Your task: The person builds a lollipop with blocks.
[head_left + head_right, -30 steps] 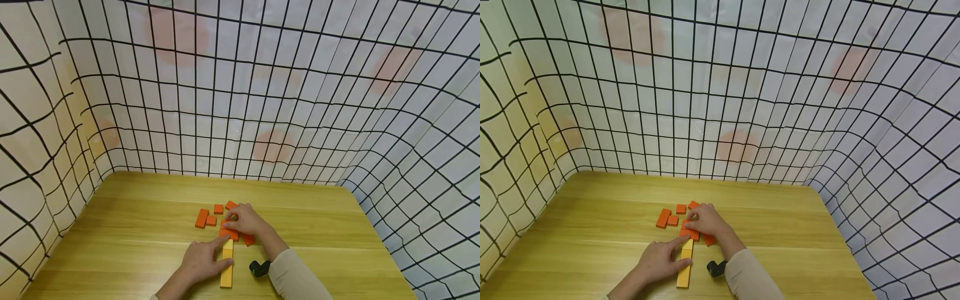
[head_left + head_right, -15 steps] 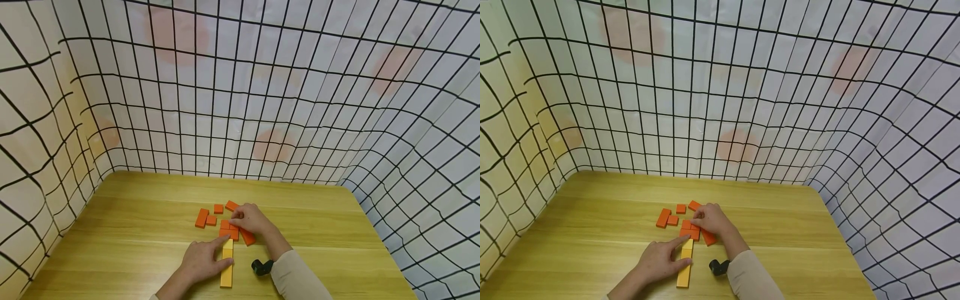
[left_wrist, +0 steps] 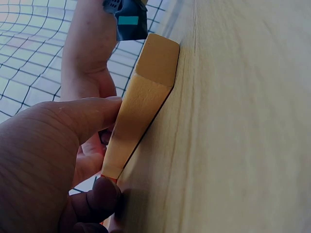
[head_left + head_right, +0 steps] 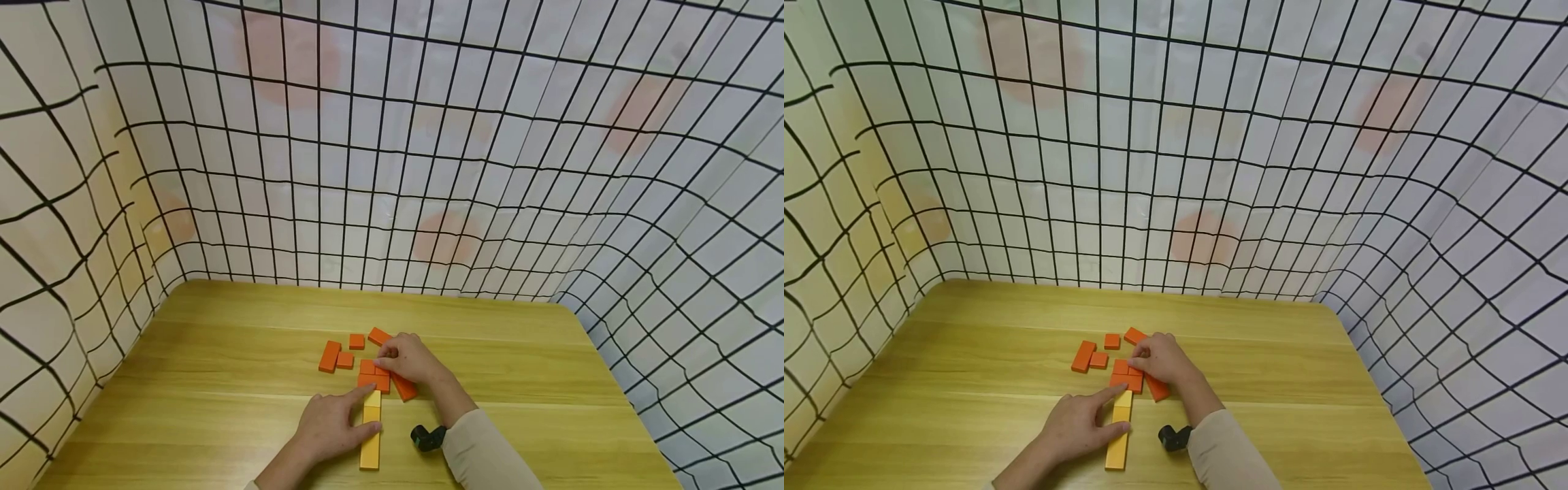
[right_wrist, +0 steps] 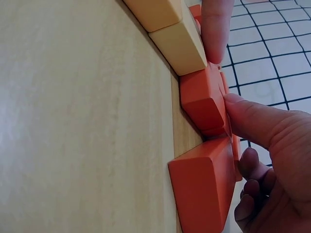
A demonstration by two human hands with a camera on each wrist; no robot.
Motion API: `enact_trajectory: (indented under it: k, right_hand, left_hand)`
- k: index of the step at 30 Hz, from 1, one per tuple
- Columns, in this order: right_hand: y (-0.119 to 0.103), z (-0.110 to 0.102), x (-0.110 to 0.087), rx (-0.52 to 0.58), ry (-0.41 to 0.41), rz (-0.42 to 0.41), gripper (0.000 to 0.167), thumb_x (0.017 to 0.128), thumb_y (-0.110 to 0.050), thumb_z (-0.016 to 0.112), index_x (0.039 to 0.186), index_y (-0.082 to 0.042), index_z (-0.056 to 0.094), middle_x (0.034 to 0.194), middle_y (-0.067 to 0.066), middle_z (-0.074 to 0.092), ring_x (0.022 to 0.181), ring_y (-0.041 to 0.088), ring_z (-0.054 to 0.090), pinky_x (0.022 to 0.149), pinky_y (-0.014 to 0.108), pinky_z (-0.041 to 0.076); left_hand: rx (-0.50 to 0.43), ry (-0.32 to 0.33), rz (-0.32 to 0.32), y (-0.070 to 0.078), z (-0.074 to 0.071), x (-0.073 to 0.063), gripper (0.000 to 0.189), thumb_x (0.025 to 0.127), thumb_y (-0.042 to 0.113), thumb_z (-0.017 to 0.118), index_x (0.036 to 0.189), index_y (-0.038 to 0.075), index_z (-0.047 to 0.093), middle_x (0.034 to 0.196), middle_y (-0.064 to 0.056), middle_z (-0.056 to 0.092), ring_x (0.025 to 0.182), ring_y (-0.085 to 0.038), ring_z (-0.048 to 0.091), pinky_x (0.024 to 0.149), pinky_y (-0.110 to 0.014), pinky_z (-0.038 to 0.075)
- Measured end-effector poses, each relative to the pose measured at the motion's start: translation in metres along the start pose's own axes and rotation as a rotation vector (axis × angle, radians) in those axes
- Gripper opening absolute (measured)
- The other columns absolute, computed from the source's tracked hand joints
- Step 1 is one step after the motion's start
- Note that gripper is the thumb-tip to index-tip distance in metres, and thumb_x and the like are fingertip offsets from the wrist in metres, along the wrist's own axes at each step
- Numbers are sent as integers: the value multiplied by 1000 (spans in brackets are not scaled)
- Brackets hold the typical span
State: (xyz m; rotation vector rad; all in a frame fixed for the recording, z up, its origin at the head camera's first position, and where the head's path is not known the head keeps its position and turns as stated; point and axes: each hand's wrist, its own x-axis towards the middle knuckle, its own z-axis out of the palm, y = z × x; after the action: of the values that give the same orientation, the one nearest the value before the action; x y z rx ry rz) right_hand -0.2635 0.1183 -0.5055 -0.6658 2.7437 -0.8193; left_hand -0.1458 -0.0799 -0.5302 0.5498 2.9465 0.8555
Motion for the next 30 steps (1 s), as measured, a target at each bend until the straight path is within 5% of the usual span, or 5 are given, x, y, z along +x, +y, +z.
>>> enact_trajectory:
  k: [30]
  right_hand:
    - [1,5,4,-11,14,-48,12,97,-29,70,97,-22,80,87,-6,61,81,12,46,84,35,32]
  left_hand:
    - [-1,-10,-2,1,-1,-1,67,88,63,67,144,27,60,101,-1,79,79,-12,68,70,-32,35]
